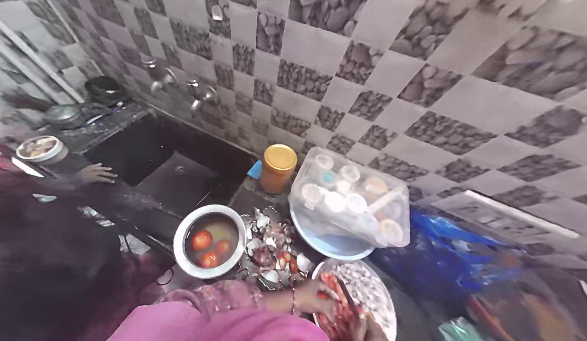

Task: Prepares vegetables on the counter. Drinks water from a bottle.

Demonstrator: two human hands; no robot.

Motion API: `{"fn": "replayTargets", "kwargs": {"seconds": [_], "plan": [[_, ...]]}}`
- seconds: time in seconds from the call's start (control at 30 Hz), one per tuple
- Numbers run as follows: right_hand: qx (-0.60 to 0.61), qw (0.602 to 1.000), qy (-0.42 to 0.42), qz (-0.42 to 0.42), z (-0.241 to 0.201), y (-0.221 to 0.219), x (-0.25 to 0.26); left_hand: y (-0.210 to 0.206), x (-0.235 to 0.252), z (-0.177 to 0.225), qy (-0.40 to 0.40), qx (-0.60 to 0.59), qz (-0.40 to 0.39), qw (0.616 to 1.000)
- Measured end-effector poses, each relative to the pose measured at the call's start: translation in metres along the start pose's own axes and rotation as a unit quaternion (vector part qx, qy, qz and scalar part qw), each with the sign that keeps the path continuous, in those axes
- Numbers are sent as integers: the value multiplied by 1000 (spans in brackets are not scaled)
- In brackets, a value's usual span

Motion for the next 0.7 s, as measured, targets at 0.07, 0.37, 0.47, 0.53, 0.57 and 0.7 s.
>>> {"fn": "replayTargets", "kwargs": {"seconds": [0.07,0.37,0.47,0.53,0.57,0.7], "plan": [[4,1000,-7,-14,1,1,2,-1,-3,2,13,-50,1,999],[140,985,-95,32,11,20,-2,-8,9,0,96,-343,24,934],[259,960,-100,23,6,18,-9,-7,10,8,100,-381,55,918],[321,943,-86,5,-3,15,-16,-9,6,17,82,-405,57,909],[335,940,-67,4,-7,14,-19,-11,3,20,73,-415,50,906],[327,945,-1,28,-21,12,-23,-18,-10,27,65,-418,-2,906]]}}
Point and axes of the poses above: each hand's wrist, its own x-axis towards the middle knuckle, its own y-axis out of the back of the hand, z = x × y, the point moved 5 cm from there along x, towards the middle knuckle, and after that the axes turned 10 degrees about z, right-handed, at the moved point
